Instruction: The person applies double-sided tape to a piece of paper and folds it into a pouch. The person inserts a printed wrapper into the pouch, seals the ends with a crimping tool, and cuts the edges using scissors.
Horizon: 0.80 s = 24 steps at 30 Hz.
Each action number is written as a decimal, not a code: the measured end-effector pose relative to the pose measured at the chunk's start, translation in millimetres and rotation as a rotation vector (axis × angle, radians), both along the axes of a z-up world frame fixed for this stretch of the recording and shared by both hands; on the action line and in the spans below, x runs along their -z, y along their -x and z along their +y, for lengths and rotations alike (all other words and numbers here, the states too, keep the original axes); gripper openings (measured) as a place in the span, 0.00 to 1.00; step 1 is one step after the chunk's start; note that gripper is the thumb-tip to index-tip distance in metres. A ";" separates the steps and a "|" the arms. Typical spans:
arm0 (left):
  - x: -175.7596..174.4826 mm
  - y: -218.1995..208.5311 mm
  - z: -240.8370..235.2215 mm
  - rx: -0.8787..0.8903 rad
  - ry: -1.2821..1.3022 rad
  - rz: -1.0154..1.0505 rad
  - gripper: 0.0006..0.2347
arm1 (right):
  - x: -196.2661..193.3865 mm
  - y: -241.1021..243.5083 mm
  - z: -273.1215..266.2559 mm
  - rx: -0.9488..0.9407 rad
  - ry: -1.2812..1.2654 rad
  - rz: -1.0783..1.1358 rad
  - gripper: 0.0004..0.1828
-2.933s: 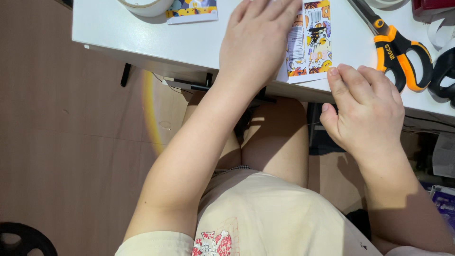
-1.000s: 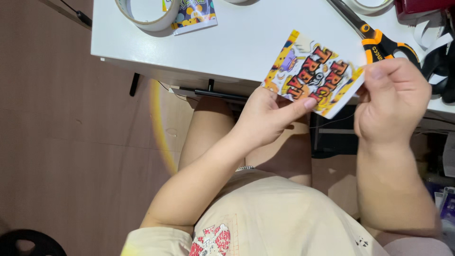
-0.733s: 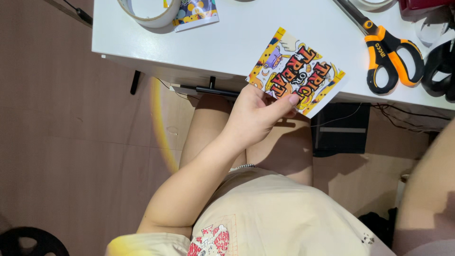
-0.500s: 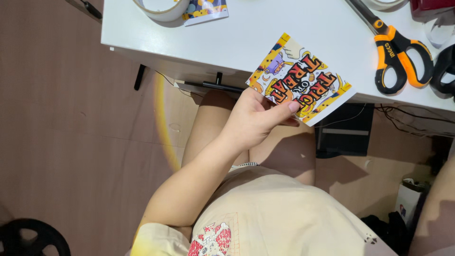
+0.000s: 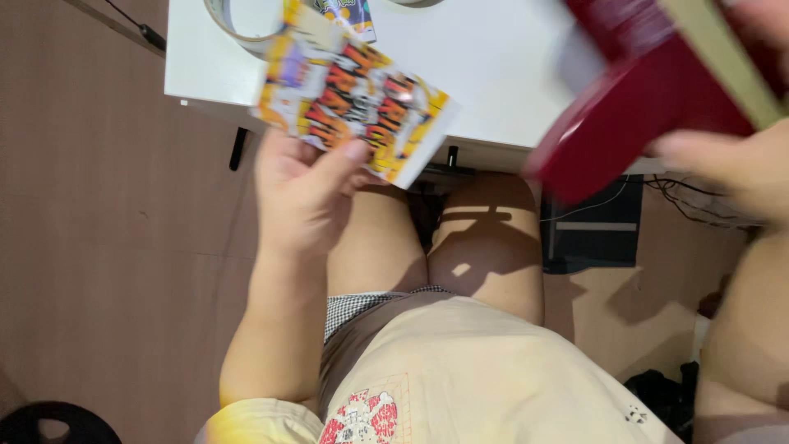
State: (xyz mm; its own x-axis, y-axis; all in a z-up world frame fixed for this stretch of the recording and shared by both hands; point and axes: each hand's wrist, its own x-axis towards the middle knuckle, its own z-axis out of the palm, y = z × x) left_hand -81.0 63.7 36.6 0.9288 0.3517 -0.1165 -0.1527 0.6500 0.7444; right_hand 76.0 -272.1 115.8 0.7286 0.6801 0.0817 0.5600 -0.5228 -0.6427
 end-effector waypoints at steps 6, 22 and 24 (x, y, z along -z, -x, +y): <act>-17.9 15.1 32.6 -0.227 -0.044 -0.044 0.25 | 24.5 26.7 43.7 -0.035 0.257 -0.087 0.55; -8.4 -51.3 20.3 -0.012 -0.385 -0.202 0.22 | 68.1 -47.4 19.0 -0.258 0.270 -0.496 0.54; -25.8 -75.2 11.1 0.182 -0.667 -0.296 0.12 | 65.9 -48.8 20.8 -0.292 0.269 -0.524 0.53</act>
State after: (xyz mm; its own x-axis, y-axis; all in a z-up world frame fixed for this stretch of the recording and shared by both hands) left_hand -5.9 74.7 62.4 0.9385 0.0986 0.3308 -0.3407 0.1099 0.9337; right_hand 124.8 -251.4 49.9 0.4206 0.8902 0.1751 0.9067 -0.4059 -0.1143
